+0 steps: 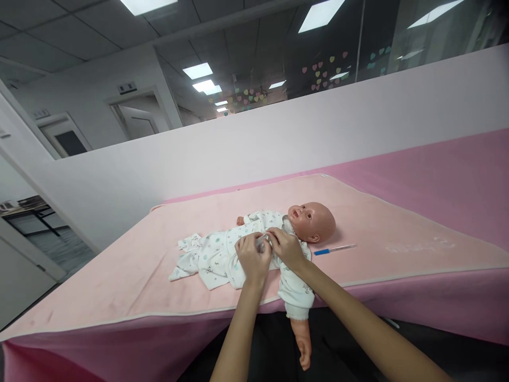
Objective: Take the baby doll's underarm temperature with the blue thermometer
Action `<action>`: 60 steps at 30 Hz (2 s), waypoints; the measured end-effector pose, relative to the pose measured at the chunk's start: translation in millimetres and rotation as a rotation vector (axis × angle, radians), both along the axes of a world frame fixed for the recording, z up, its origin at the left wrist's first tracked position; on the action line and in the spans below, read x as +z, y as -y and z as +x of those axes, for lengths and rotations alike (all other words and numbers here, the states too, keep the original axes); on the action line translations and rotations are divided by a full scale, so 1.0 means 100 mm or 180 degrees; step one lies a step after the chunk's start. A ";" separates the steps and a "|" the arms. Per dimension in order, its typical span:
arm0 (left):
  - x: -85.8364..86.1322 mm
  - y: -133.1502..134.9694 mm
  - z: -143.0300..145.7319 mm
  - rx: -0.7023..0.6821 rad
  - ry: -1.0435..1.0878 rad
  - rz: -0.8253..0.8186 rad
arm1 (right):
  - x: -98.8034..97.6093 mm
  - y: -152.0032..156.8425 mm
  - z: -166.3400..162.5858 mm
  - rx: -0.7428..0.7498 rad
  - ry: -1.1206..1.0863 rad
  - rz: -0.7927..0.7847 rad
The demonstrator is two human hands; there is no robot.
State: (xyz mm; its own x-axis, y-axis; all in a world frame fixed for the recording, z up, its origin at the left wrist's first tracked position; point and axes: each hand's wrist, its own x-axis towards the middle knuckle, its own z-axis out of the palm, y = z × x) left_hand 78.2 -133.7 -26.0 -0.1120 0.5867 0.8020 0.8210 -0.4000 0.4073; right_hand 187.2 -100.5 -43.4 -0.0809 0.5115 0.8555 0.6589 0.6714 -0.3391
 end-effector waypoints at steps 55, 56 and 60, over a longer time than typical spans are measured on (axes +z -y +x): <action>-0.05 0.12 -0.35 0.0051 0.0946 -0.0321 | 0.13 0.23 -0.38 0.0811 0.0503 -0.0841; -0.05 0.13 -0.36 0.0042 0.0945 -0.0322 | 0.13 0.23 -0.38 0.0814 0.0496 -0.0838; -0.05 0.14 -0.35 0.0007 0.0994 -0.0327 | 0.13 0.23 -0.39 0.0801 0.0461 -0.0863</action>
State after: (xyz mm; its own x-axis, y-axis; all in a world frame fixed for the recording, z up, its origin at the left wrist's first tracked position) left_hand 42.9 -147.4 -30.9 -0.3445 0.6623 0.6654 0.6509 -0.3422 0.6776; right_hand 148.5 -123.8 -30.2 -0.3424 0.6661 0.6627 0.5394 0.7168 -0.4419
